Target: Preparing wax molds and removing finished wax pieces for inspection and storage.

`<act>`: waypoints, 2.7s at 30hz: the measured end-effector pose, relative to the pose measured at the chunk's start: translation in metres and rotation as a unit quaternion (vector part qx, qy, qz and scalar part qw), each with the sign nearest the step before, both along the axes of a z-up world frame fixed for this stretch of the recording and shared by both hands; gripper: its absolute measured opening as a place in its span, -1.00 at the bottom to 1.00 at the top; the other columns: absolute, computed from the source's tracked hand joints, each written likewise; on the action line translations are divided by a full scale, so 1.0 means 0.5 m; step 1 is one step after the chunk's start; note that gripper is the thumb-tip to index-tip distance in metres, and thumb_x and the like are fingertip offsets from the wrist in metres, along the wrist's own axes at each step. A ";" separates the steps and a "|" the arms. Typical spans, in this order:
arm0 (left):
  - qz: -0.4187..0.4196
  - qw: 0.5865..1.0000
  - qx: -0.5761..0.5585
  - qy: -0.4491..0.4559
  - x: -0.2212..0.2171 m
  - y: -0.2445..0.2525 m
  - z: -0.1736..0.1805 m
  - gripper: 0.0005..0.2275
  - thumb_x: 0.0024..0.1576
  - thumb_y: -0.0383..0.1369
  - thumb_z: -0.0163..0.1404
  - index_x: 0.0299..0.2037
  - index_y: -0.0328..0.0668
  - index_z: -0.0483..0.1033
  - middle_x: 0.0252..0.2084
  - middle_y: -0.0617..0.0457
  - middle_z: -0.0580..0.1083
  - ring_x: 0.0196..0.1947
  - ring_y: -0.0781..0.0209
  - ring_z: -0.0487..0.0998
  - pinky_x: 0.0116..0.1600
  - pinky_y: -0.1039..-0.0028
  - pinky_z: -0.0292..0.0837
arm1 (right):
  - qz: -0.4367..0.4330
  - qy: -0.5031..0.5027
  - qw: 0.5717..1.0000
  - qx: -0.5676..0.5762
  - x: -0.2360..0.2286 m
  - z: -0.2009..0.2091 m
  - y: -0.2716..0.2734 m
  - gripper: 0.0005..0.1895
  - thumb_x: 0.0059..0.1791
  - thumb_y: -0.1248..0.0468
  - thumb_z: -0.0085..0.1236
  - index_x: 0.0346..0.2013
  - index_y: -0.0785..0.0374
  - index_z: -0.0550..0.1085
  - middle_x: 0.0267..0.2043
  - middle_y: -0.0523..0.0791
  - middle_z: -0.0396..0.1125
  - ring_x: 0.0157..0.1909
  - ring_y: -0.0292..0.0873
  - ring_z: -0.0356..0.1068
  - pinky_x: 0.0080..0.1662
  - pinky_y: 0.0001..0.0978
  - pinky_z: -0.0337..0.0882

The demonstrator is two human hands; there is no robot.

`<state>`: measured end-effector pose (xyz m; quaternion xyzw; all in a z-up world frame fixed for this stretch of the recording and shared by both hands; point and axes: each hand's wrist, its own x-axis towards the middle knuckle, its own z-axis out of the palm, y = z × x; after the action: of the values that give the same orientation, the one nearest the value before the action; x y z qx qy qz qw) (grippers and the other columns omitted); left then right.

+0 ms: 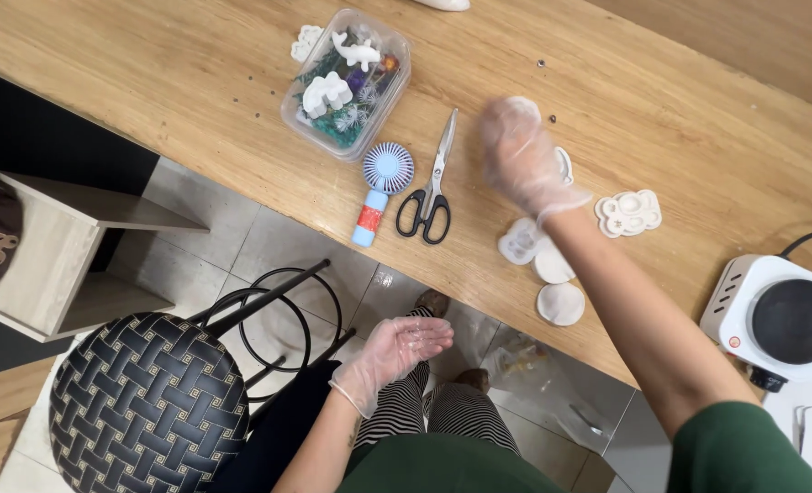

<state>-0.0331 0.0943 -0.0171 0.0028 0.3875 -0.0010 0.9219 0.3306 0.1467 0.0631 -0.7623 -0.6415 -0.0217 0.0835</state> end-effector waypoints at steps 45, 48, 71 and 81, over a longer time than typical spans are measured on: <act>-0.196 0.976 0.044 -0.088 0.105 0.072 -0.088 -0.59 0.30 -0.36 -0.22 0.17 -0.70 0.38 0.09 -0.44 0.50 0.10 -0.18 0.56 0.22 0.19 0.47 | 0.038 0.335 0.938 -0.084 -0.105 -0.030 -0.159 -0.68 -0.19 0.53 0.03 -0.25 0.23 0.62 -0.03 -0.06 0.48 0.01 0.02 0.48 0.08 -0.22 0.48; -0.194 0.977 0.026 -0.085 0.105 0.072 -0.092 -0.60 0.28 -0.38 -0.21 0.17 -0.68 0.38 0.10 -0.42 0.49 0.13 -0.19 0.55 0.26 0.17 0.47 | -0.072 0.308 0.943 -0.101 -0.134 0.001 -0.137 -0.59 -0.20 0.58 0.00 -0.11 0.30 0.57 0.02 0.04 0.42 -0.03 0.13 0.44 -0.03 -0.13 0.44; -0.188 0.975 0.004 -0.116 0.102 0.080 -0.251 -0.69 0.32 -0.45 -0.18 0.16 -0.56 0.41 0.07 -0.31 0.50 0.10 -0.15 0.55 0.27 0.06 0.46 | -0.130 0.342 0.924 -0.110 -0.333 -0.063 -0.240 -0.63 -0.23 0.53 0.03 -0.15 0.26 0.50 -0.06 0.09 0.37 0.00 0.19 0.39 -0.01 -0.02 0.43; -0.211 0.973 0.034 -0.086 0.118 0.100 -0.078 -0.63 0.26 -0.42 -0.23 0.10 -0.71 0.41 0.05 -0.43 0.51 0.11 -0.23 0.54 0.28 0.13 0.45 | -0.182 0.177 0.963 -0.090 -0.294 -0.007 -0.185 -0.64 -0.22 0.48 0.08 -0.13 0.45 0.40 -0.06 0.20 0.29 0.06 0.27 0.28 0.08 0.06 0.36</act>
<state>0.0261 0.1442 -0.0563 0.1162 0.2972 -0.1815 0.9302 0.1836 0.0544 0.0598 -0.8623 -0.4660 0.1568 0.1216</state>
